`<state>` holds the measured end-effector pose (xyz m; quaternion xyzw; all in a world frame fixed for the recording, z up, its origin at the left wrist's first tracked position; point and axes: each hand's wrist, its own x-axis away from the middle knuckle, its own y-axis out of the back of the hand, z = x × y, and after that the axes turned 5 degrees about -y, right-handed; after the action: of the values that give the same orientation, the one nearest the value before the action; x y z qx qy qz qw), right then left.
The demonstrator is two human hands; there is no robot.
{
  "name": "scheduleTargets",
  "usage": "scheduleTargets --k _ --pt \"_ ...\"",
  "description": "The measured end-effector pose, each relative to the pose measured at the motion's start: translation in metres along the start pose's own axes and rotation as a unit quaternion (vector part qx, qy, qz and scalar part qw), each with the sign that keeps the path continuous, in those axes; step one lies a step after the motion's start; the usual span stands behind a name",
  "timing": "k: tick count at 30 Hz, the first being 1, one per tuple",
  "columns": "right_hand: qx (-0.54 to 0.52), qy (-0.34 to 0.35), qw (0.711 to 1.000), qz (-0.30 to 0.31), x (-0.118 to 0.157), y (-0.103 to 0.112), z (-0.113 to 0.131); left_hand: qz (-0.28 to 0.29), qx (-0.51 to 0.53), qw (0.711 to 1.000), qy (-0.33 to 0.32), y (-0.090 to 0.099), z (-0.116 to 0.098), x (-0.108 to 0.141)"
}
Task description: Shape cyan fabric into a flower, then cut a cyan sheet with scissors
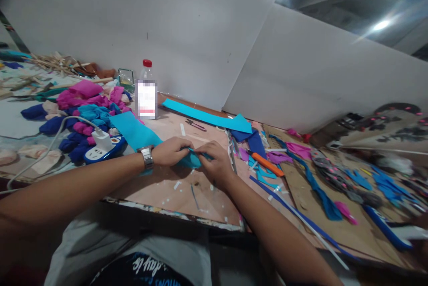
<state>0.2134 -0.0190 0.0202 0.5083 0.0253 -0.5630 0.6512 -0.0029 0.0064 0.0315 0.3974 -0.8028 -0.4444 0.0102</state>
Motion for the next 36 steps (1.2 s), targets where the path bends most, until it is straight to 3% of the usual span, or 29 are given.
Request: scheduleTargets --k 36 --pt "0.026 0.031 0.999 -0.002 -0.0014 0.0030 0.0022 -0.029 0.011 0.999 0.039 0.0000 -0.0031 -0.0006"
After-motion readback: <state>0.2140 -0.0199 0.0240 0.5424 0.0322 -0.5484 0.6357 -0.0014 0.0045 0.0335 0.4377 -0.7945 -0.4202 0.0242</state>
